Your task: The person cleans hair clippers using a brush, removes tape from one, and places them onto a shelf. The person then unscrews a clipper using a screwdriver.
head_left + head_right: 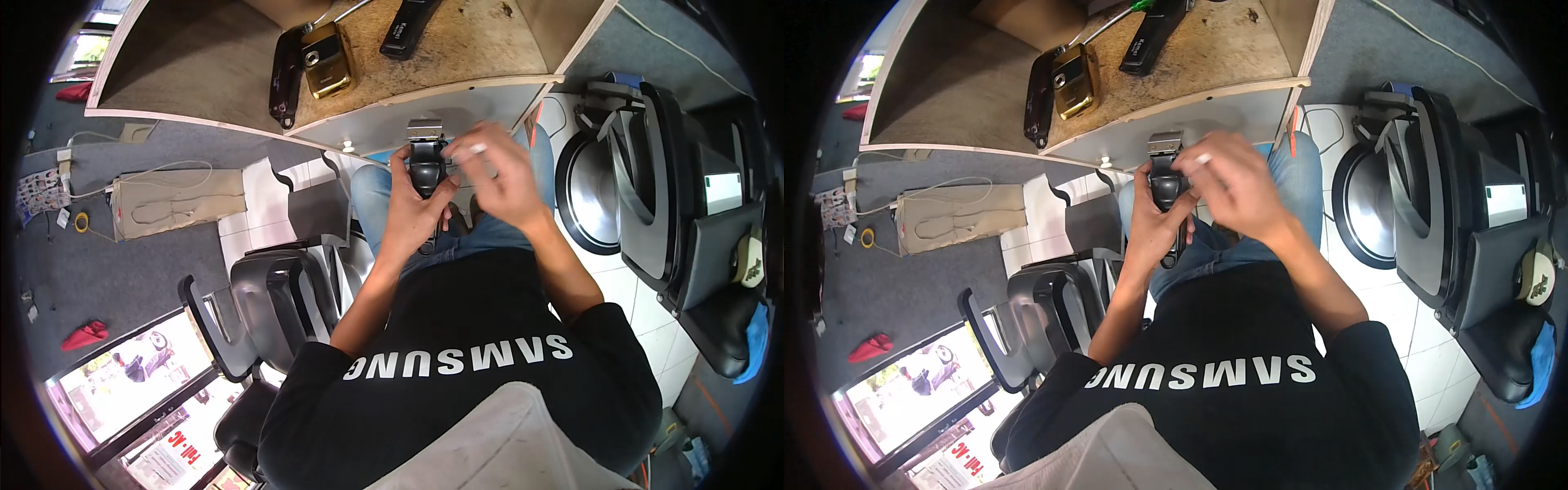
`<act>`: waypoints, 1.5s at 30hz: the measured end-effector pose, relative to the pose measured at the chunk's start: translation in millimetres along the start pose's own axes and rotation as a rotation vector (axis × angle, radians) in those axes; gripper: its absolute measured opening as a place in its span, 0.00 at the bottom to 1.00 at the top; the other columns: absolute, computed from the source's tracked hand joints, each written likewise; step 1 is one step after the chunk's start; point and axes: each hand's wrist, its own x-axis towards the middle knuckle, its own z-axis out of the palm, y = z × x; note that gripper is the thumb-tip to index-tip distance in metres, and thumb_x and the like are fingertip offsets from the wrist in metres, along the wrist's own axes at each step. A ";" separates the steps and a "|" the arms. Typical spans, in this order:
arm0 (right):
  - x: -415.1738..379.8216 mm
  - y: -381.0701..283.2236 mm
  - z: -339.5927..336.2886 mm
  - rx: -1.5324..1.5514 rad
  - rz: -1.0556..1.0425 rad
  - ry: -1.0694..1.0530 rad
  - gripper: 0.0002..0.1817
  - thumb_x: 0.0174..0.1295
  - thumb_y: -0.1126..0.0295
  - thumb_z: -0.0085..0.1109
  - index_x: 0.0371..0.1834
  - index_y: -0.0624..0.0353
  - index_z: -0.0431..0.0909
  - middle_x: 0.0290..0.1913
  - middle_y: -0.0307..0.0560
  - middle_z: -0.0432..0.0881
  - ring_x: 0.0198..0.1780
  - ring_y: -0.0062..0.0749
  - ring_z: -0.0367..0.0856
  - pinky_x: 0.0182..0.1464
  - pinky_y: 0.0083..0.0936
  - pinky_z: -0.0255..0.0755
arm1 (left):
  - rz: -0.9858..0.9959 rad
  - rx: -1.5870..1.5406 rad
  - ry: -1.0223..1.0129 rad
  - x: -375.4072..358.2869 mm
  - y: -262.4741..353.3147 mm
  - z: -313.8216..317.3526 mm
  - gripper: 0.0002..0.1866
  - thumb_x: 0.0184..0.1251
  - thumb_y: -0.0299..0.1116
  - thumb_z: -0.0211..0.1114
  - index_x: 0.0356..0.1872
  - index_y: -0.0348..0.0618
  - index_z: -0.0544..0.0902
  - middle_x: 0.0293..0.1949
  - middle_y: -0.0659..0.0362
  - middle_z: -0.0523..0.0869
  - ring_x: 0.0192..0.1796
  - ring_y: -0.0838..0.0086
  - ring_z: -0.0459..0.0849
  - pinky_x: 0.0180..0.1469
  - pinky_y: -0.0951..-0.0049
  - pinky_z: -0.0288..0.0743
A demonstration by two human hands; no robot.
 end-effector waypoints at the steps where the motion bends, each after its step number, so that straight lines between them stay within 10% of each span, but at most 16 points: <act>1: 0.4 0.1 -0.2 -0.085 0.011 -0.012 0.03 0.70 0.75 0.65 0.38 0.61 0.86 0.36 0.50 0.86 0.39 0.49 0.84 0.44 0.39 0.73 | 0.003 -0.012 -0.006 1.3 -1.3 -0.2 0.39 0.75 0.26 0.73 0.73 0.37 0.52 0.33 0.57 0.83 0.22 0.78 0.81 0.19 0.74 0.75; 3: 1.0 -0.2 -0.8 -0.250 0.034 -0.043 0.02 0.69 0.76 0.65 0.40 0.61 0.87 0.37 0.51 0.86 0.40 0.50 0.84 0.46 0.40 0.74 | 0.007 -0.041 -0.011 1.4 -3.2 -1.6 0.38 0.75 0.26 0.73 0.72 0.37 0.54 0.35 0.56 0.83 0.22 0.77 0.81 0.19 0.73 0.75; 8: 2.0 7.2 -0.2 0.155 0.449 0.164 0.15 0.86 0.64 0.55 0.43 0.62 0.84 0.36 0.36 0.84 0.36 0.13 0.77 0.38 0.18 0.72 | -0.038 -0.271 -0.036 -3.5 6.5 -3.7 0.31 0.78 0.33 0.71 0.69 0.40 0.60 0.37 0.54 0.83 0.21 0.73 0.82 0.17 0.72 0.75; 11: -8.4 9.3 7.8 0.524 0.569 -0.011 0.14 0.86 0.62 0.56 0.46 0.62 0.84 0.37 0.36 0.85 0.36 0.15 0.78 0.39 0.19 0.73 | -0.051 -0.372 -0.115 -2.7 8.8 -6.8 0.27 0.82 0.39 0.68 0.68 0.42 0.63 0.37 0.53 0.83 0.20 0.72 0.82 0.16 0.72 0.75; 25: 1.5 5.3 3.7 0.364 0.581 0.130 0.15 0.86 0.62 0.56 0.48 0.63 0.85 0.37 0.38 0.88 0.38 0.18 0.83 0.42 0.21 0.75 | -0.053 -0.409 -0.187 -6.6 8.2 -4.8 0.24 0.88 0.51 0.58 0.65 0.40 0.70 0.38 0.53 0.85 0.20 0.72 0.84 0.17 0.73 0.78; 45: 13.0 -10.9 4.8 0.183 0.410 0.070 0.10 0.85 0.70 0.56 0.49 0.66 0.83 0.43 0.40 0.88 0.39 0.18 0.81 0.41 0.20 0.76 | -0.137 -0.738 -0.499 -9.0 2.6 -12.1 0.44 0.86 0.69 0.41 0.74 0.33 0.69 0.31 0.58 0.76 0.14 0.78 0.72 0.12 0.78 0.70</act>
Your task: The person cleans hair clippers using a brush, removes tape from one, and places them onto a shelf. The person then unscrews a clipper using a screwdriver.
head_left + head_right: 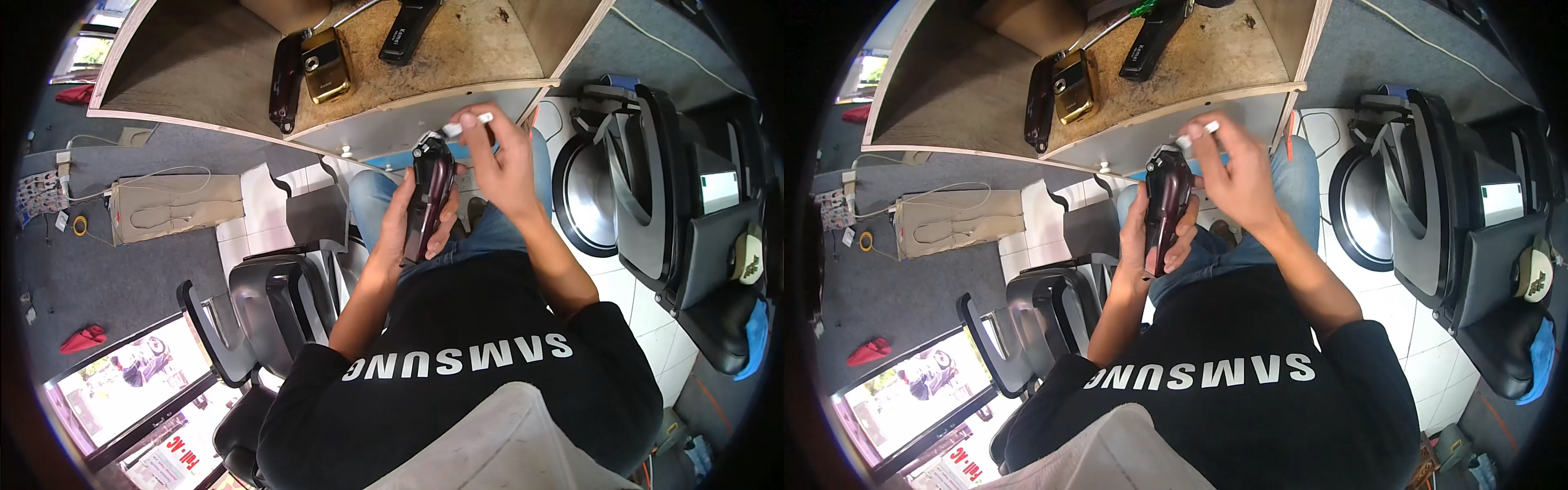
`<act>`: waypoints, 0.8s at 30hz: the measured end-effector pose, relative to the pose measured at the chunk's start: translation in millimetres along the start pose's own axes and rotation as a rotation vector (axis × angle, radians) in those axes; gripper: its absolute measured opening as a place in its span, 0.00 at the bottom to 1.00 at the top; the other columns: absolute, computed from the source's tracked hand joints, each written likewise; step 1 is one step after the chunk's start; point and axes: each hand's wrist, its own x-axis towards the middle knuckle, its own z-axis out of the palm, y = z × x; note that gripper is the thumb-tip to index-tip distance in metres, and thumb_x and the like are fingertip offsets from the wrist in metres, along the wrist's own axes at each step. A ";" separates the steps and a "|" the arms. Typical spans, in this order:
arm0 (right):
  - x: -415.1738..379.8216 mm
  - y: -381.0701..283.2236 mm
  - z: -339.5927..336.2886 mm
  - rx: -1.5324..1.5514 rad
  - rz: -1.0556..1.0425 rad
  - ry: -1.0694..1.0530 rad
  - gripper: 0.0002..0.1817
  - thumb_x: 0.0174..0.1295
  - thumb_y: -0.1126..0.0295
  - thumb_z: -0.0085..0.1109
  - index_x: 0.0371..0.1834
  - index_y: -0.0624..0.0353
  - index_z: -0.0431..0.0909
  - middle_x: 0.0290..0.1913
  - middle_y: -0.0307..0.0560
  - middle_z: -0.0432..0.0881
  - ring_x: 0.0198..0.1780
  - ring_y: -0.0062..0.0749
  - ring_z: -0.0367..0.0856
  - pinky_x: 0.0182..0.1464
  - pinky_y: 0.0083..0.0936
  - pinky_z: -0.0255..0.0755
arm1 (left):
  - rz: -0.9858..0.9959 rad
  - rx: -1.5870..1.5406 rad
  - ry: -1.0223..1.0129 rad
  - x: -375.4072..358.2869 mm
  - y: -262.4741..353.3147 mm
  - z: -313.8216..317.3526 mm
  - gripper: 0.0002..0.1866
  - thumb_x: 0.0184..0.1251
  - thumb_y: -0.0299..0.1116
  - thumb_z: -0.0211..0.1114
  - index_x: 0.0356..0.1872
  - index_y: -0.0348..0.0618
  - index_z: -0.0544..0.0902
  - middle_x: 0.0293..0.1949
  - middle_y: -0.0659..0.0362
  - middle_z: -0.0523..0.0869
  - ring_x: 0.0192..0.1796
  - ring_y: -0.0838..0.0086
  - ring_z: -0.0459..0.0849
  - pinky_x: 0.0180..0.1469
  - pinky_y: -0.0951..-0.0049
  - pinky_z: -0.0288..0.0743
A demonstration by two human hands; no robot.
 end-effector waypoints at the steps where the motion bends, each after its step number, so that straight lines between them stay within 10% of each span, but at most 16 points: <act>1: 3.0 0.7 -2.1 -0.020 0.029 0.038 0.10 0.84 0.70 0.56 0.49 0.66 0.83 0.43 0.41 0.88 0.39 0.18 0.81 0.42 0.20 0.76 | -0.002 -0.044 -0.035 0.3 -0.6 -3.5 0.44 0.86 0.70 0.41 0.75 0.32 0.69 0.31 0.58 0.75 0.14 0.78 0.71 0.12 0.78 0.70; 13: 4.5 -13.0 -1.2 -0.010 -0.202 -0.117 0.09 0.80 0.70 0.60 0.45 0.63 0.86 0.39 0.49 0.89 0.38 0.37 0.88 0.37 0.32 0.78 | -0.010 -0.433 -0.274 -1.3 0.6 -21.7 0.48 0.85 0.71 0.42 0.79 0.30 0.61 0.33 0.55 0.73 0.15 0.75 0.71 0.12 0.74 0.71; 24: 84.3 -19.7 -34.5 -0.885 -0.465 0.101 0.09 0.71 0.71 0.66 0.50 0.59 0.88 0.38 0.49 0.82 0.39 0.49 0.84 0.44 0.42 0.76 | 0.131 -0.194 -0.239 -2.8 19.3 -10.4 0.48 0.85 0.71 0.42 0.79 0.29 0.59 0.34 0.53 0.73 0.16 0.72 0.72 0.16 0.70 0.72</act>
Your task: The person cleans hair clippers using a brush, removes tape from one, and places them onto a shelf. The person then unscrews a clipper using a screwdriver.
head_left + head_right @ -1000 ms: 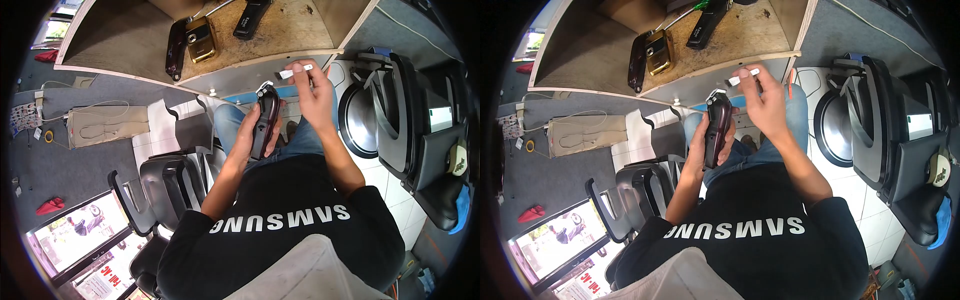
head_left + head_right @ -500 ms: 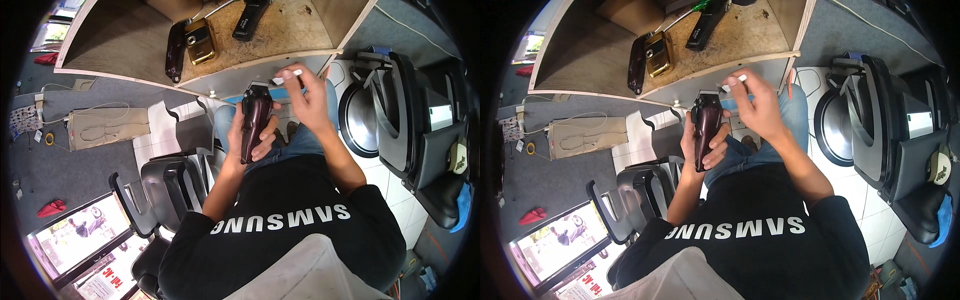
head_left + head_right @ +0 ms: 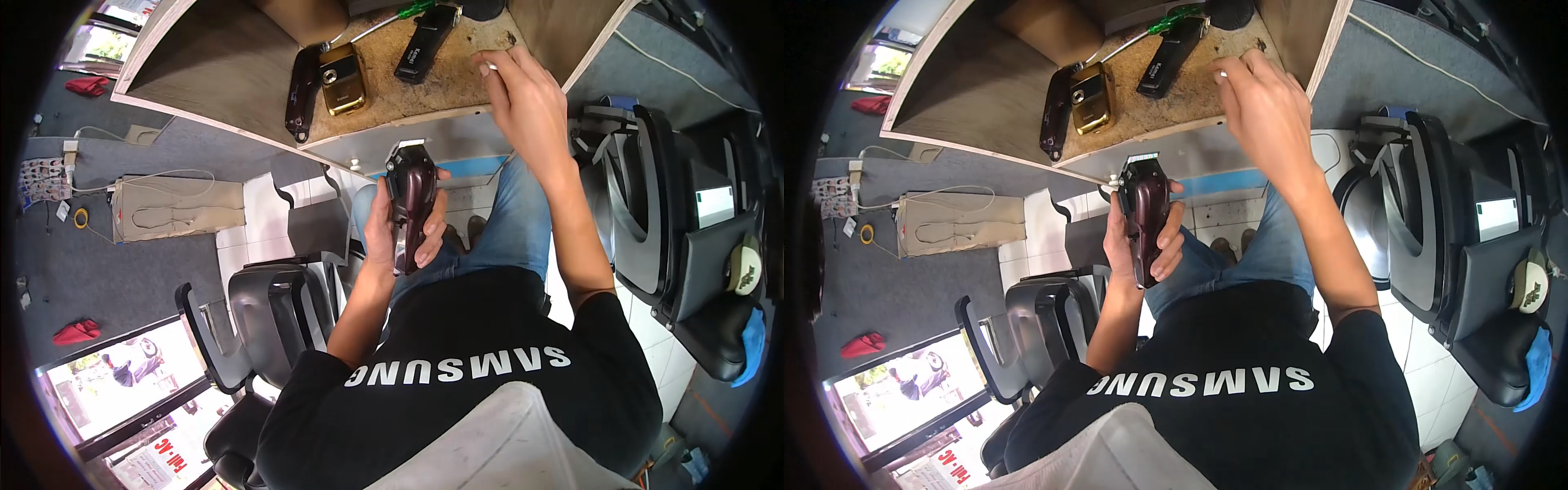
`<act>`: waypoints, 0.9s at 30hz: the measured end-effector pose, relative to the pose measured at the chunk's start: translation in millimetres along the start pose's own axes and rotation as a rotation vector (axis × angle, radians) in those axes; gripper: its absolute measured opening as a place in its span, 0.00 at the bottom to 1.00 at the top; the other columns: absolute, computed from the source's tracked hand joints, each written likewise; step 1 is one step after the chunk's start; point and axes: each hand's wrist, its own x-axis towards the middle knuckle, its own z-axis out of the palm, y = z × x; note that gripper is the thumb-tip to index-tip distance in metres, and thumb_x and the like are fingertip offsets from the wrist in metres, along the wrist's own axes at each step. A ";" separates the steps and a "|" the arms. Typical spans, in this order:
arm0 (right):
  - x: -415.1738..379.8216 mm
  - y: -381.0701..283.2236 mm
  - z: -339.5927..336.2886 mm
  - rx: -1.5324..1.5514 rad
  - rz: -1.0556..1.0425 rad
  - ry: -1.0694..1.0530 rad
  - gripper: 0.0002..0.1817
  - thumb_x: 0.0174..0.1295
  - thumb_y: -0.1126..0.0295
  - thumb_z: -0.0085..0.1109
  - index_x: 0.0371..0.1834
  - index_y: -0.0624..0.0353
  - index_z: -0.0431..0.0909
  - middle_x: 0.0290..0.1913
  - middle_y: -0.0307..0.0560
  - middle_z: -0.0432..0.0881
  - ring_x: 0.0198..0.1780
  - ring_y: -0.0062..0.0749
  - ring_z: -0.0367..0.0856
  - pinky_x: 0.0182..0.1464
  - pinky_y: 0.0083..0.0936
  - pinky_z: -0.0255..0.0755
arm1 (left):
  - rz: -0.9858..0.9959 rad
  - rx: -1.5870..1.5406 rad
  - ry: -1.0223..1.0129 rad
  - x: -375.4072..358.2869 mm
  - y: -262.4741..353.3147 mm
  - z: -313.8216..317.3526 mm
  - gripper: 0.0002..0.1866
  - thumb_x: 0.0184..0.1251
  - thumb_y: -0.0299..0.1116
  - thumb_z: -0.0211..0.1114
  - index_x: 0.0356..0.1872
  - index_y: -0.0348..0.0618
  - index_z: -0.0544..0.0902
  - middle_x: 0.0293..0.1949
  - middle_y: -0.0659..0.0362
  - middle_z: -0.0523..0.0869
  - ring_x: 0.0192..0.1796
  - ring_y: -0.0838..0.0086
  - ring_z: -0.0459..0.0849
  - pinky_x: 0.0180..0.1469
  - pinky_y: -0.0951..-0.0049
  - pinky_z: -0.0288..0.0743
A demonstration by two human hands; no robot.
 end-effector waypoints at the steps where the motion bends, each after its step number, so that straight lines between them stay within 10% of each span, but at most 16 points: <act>1: 2.3 7.8 4.8 -0.080 -0.016 -0.042 0.10 0.70 0.70 0.67 0.51 0.59 0.88 0.41 0.49 0.82 0.43 0.49 0.84 0.47 0.43 0.76 | 0.001 0.018 0.008 0.4 1.0 0.8 0.48 0.85 0.71 0.42 0.79 0.29 0.59 0.33 0.53 0.73 0.16 0.72 0.72 0.16 0.71 0.73; 12: 25.9 -25.8 42.2 -0.008 -0.106 -0.152 0.17 0.70 0.63 0.69 0.59 0.55 0.87 0.55 0.49 0.81 0.58 0.48 0.80 0.60 0.45 0.72 | 0.008 0.193 0.099 -15.7 -8.0 -9.8 0.39 0.84 0.66 0.51 0.73 0.38 0.72 0.36 0.52 0.80 0.20 0.69 0.82 0.18 0.70 0.81; 27: 36.4 -15.8 73.6 -0.020 -0.114 -0.054 0.16 0.70 0.57 0.71 0.45 0.59 0.86 0.66 0.59 0.80 0.68 0.57 0.76 0.70 0.50 0.68 | 0.144 0.555 0.297 -22.7 -7.4 -0.9 0.45 0.80 0.72 0.54 0.71 0.35 0.68 0.34 0.56 0.77 0.17 0.75 0.77 0.15 0.75 0.72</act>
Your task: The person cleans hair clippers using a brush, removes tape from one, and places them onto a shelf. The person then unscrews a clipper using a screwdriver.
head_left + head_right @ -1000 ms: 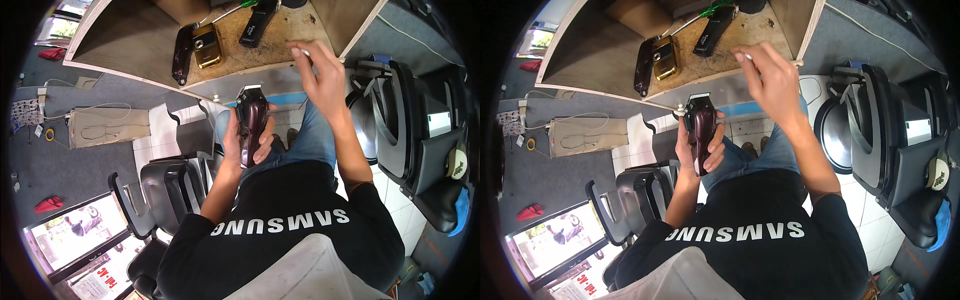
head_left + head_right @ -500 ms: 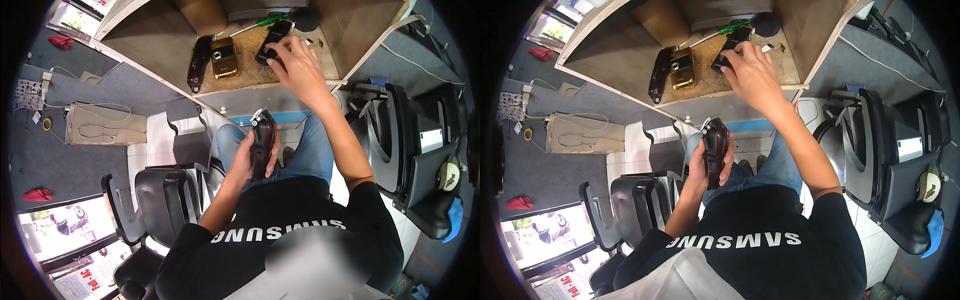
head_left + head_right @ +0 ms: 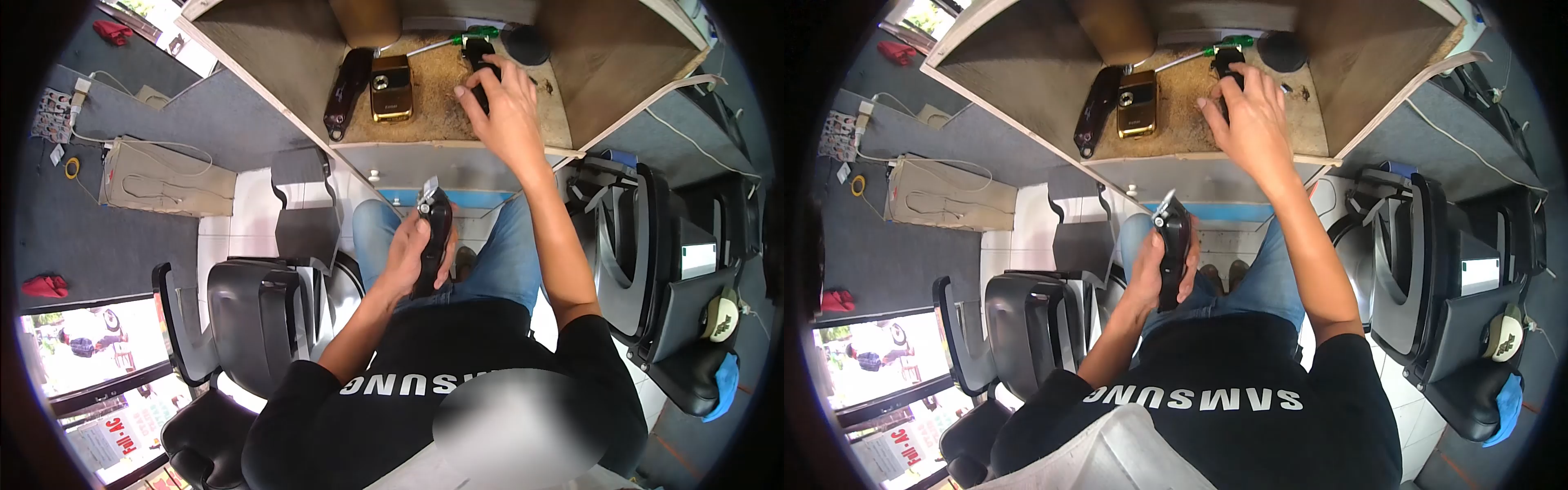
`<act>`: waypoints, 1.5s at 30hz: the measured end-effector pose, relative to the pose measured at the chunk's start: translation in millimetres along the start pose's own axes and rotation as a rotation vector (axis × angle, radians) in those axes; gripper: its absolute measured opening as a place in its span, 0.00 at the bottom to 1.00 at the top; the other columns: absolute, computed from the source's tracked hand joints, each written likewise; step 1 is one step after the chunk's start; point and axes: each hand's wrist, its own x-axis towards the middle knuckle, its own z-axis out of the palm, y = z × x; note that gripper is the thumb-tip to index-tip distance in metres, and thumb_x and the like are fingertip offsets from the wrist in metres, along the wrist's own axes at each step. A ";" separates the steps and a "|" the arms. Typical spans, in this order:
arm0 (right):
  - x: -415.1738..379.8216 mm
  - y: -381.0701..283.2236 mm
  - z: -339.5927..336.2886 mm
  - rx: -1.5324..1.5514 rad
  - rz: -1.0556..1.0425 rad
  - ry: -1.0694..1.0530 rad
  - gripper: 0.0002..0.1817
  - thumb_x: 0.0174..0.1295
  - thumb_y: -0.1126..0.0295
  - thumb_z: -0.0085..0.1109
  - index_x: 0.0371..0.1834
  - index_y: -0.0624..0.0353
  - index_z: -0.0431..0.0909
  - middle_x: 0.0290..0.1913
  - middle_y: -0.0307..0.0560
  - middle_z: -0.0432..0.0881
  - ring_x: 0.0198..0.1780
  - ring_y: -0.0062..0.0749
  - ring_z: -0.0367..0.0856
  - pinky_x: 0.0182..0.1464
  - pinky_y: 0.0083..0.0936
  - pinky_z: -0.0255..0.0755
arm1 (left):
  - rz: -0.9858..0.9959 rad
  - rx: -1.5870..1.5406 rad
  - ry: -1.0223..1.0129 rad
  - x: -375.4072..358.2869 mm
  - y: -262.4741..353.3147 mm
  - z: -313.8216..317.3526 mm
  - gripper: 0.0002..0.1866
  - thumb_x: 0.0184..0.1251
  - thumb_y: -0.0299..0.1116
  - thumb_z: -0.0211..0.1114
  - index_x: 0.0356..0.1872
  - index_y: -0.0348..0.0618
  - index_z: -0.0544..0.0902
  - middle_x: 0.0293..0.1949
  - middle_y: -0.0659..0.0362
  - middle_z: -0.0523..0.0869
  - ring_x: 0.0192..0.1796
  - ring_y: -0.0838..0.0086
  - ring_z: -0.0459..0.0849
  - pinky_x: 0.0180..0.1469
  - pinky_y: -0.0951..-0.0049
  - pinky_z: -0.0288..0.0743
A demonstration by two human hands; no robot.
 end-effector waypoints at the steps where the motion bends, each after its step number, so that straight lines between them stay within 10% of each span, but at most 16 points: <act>1: -0.4 0.2 1.0 -0.002 0.005 0.007 0.16 0.70 0.57 0.71 0.45 0.60 0.86 0.66 0.59 0.80 0.68 0.57 0.76 0.70 0.50 0.68 | 0.018 -0.028 -0.002 0.8 0.5 -0.9 0.43 0.80 0.70 0.55 0.71 0.35 0.69 0.35 0.55 0.78 0.17 0.75 0.77 0.15 0.74 0.72; 15: -2.6 3.8 7.6 -0.010 0.070 0.011 0.16 0.69 0.65 0.68 0.57 0.57 0.84 0.70 0.60 0.78 0.70 0.58 0.77 0.70 0.51 0.70 | -0.037 -0.943 -0.584 46.1 6.3 -4.9 0.49 0.80 0.75 0.50 0.76 0.34 0.61 0.35 0.53 0.74 0.17 0.72 0.73 0.13 0.73 0.72; 25: -7.4 7.6 8.8 0.097 0.168 0.031 0.18 0.64 0.82 0.59 0.57 0.58 0.82 0.71 0.62 0.75 0.70 0.62 0.75 0.71 0.49 0.72 | -0.115 -0.900 -0.799 76.4 8.5 10.5 0.45 0.73 0.78 0.58 0.56 0.36 0.67 0.24 0.55 0.80 0.17 0.68 0.81 0.19 0.71 0.78; 35: -5.9 7.4 5.0 0.035 0.185 0.101 0.17 0.61 0.83 0.63 0.54 0.61 0.84 0.69 0.62 0.78 0.66 0.61 0.77 0.69 0.48 0.73 | -0.018 -0.665 -0.606 91.4 28.8 7.7 0.49 0.72 0.81 0.55 0.58 0.33 0.68 0.23 0.55 0.78 0.15 0.68 0.78 0.17 0.70 0.74; 45: -5.0 5.8 2.8 0.019 0.218 0.143 0.17 0.59 0.79 0.64 0.52 0.58 0.86 0.66 0.56 0.80 0.65 0.58 0.79 0.67 0.49 0.73 | 0.170 0.155 0.081 113.3 49.8 20.6 0.40 0.85 0.70 0.47 0.68 0.37 0.74 0.34 0.55 0.81 0.19 0.72 0.81 0.20 0.71 0.79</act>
